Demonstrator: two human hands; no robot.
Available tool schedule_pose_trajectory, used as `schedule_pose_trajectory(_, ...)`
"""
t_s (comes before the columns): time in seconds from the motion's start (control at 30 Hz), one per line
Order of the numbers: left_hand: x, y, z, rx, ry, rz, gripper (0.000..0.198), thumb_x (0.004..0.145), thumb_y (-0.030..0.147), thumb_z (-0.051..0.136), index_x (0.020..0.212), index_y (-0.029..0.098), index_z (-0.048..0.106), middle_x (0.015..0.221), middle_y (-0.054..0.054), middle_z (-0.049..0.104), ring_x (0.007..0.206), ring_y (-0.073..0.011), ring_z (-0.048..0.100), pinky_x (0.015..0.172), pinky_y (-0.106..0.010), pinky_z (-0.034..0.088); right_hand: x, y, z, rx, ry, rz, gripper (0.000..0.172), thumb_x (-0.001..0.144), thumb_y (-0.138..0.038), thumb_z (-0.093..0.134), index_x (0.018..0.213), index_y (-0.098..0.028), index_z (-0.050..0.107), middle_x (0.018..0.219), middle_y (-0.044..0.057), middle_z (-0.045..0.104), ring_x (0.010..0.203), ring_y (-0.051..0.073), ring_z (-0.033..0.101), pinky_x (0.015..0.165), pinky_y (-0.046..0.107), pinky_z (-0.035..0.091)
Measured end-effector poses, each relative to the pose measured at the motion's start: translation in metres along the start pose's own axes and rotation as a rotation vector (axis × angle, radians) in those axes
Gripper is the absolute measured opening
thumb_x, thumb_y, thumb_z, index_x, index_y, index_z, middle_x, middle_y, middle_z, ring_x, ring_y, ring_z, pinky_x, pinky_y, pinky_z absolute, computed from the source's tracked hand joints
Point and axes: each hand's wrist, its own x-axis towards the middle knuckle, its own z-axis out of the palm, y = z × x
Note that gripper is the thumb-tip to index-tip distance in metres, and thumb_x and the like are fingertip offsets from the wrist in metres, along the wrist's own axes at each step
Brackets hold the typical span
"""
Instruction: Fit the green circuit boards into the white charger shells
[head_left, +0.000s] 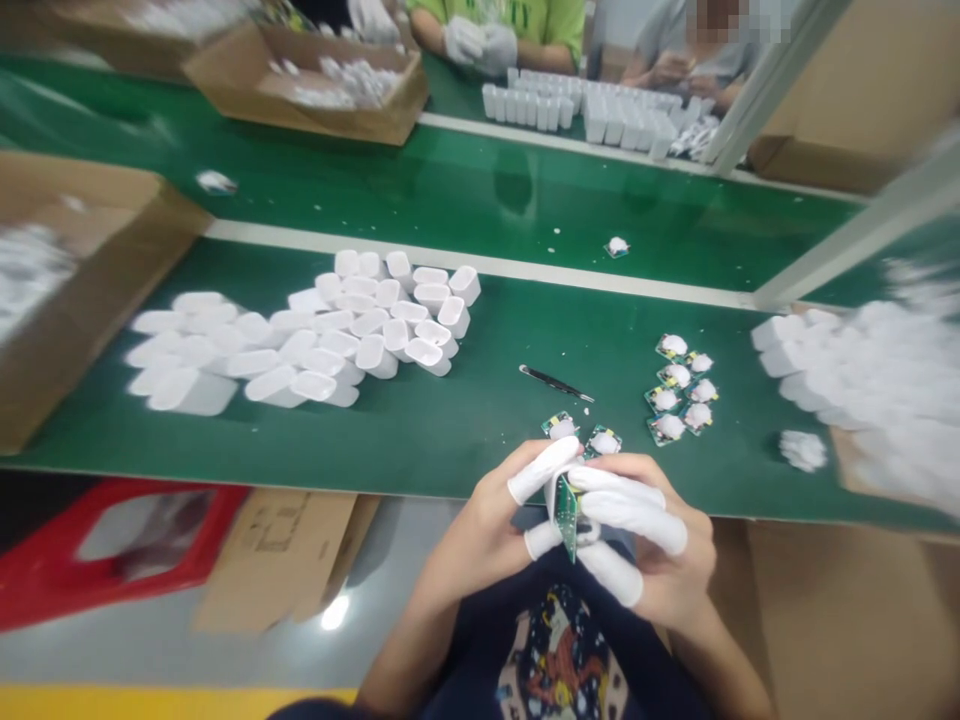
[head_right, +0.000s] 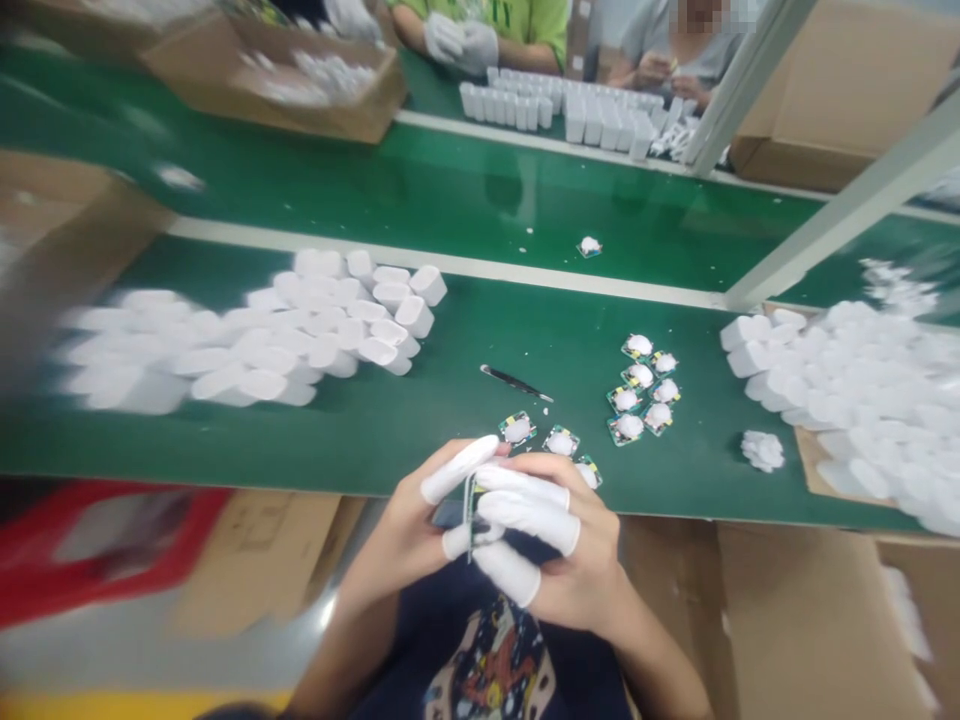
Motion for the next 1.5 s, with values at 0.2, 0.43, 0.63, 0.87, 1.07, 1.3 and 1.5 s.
schedule_pose_trajectory(0.2, 0.001, -0.002, 0.002, 0.017, 0.027, -0.006, 0.055, 0.101, 0.029, 0.07, 0.153, 0.029, 0.052, 0.131, -0.011, 0.07, 0.118, -0.0227, 0.073, 0.101, -0.028, 0.059, -0.002, 0.003, 0.005, 0.005, 0.048, 0.031, 0.059, 0.08, 0.0, 0.078, 0.131, -0.028, 0.075, 0.114, 0.009, 0.082, 0.11, 0.028, 0.075, 0.092, 0.041, 0.065)
schedule_pose_trajectory(0.43, 0.002, -0.002, 0.005, 0.094, 0.038, 0.046, 0.06, 0.099, 0.019, 0.069, 0.156, 0.026, 0.05, 0.136, -0.015, 0.069, 0.125, -0.0264, 0.072, 0.103, -0.034, 0.061, -0.015, -0.006, 0.006, 0.054, -0.043, 0.417, 0.059, 0.091, -0.027, 0.08, 0.147, -0.034, 0.061, 0.148, 0.012, 0.066, 0.134, 0.032, 0.066, 0.114, 0.051, 0.056)
schedule_pose_trajectory(0.63, -0.007, -0.008, 0.011, 0.168, 0.019, 0.127, 0.065, 0.096, 0.009, 0.063, 0.158, 0.024, 0.046, 0.138, -0.018, 0.07, 0.126, -0.0279, 0.072, 0.103, -0.037, 0.062, -0.016, -0.01, 0.004, 0.245, -0.097, 0.789, 0.067, 0.083, -0.044, 0.086, 0.142, -0.026, 0.06, 0.144, 0.016, 0.066, 0.129, 0.032, 0.069, 0.098, 0.042, 0.066)
schedule_pose_trajectory(0.87, -0.012, -0.007, 0.019, 0.238, 0.05, 0.172, 0.06, 0.101, 0.017, 0.065, 0.157, 0.022, 0.046, 0.13, -0.019, 0.072, 0.118, -0.0269, 0.075, 0.098, -0.036, 0.064, -0.02, -0.008, 0.009, 0.238, -0.013, 0.776, 0.054, 0.082, -0.029, 0.085, 0.132, -0.025, 0.066, 0.129, 0.012, 0.071, 0.112, 0.026, 0.074, 0.089, 0.036, 0.067)
schedule_pose_trajectory(1.07, -0.011, -0.005, 0.019, 0.141, 0.054, 0.1, 0.057, 0.099, 0.023, 0.07, 0.153, 0.024, 0.052, 0.132, -0.016, 0.074, 0.118, -0.0274, 0.076, 0.098, -0.036, 0.064, -0.025, 0.004, 0.002, 0.417, -0.04, 0.726, 0.053, 0.085, -0.034, 0.086, 0.134, -0.026, 0.066, 0.13, 0.012, 0.072, 0.114, 0.025, 0.074, 0.086, 0.033, 0.068)
schedule_pose_trajectory(1.3, -0.008, -0.003, 0.018, 0.082, -0.028, 0.013, 0.061, 0.095, 0.027, 0.077, 0.152, 0.025, 0.056, 0.136, -0.017, 0.074, 0.121, -0.03, 0.076, 0.102, -0.039, 0.063, -0.035, 0.02, -0.011, 0.633, 0.002, 0.688, 0.039, 0.089, -0.038, 0.085, 0.122, -0.026, 0.07, 0.121, 0.009, 0.075, 0.111, 0.023, 0.075, 0.087, 0.033, 0.067)
schedule_pose_trajectory(1.5, -0.01, -0.005, 0.024, 0.179, -0.028, 0.121, 0.062, 0.099, 0.023, 0.071, 0.157, 0.025, 0.05, 0.133, -0.018, 0.074, 0.122, -0.0292, 0.076, 0.1, -0.038, 0.064, -0.033, 0.013, -0.003, 0.514, 0.012, 0.705, 0.036, 0.087, -0.028, 0.086, 0.119, -0.025, 0.069, 0.113, 0.008, 0.077, 0.104, 0.022, 0.078, 0.082, 0.029, 0.067)
